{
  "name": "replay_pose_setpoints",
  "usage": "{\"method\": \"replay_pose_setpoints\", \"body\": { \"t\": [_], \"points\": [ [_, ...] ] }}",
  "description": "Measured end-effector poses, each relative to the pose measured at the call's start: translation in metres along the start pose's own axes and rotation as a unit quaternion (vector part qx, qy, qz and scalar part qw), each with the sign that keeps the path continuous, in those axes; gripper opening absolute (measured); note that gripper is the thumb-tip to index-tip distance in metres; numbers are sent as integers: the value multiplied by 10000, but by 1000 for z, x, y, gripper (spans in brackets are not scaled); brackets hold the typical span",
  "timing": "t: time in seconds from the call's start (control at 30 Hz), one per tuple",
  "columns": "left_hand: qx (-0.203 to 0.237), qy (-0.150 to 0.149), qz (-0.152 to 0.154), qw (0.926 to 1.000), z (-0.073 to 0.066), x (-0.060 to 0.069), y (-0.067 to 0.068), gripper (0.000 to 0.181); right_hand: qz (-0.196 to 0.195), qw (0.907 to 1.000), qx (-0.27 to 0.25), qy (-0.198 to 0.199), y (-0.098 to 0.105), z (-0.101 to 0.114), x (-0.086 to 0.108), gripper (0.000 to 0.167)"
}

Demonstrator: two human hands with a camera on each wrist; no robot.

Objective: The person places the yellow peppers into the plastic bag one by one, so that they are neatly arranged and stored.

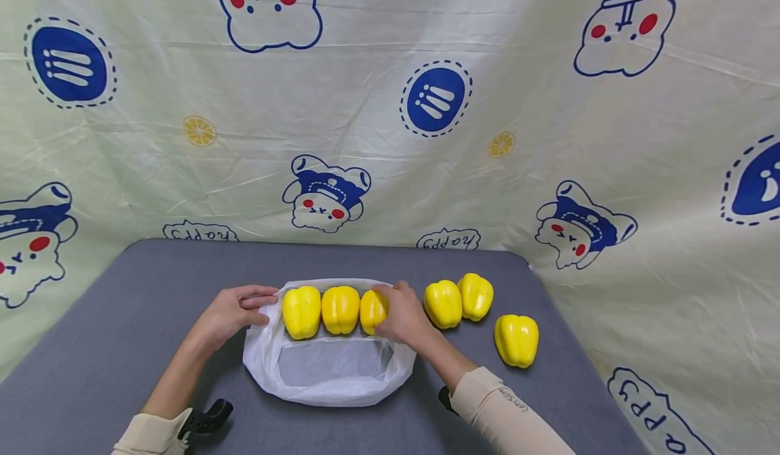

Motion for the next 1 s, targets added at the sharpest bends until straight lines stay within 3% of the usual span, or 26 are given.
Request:
{"method": "replay_pose_setpoints", "body": {
  "t": [1.0],
  "points": [
    [-10,46,-2,10000,-1,0,0,49,-67,10000,67,27,9,1,5,78]
  ]
}}
Point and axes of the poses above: each hand's wrist, its own x-axis away from the middle knuckle, its own y-axis out of the back of the hand, z = x × y, the point moved 5 cm from there along -x, towards the middle knuckle, and after that the axes turned 14 degrees about z, right-handed, at the moved point
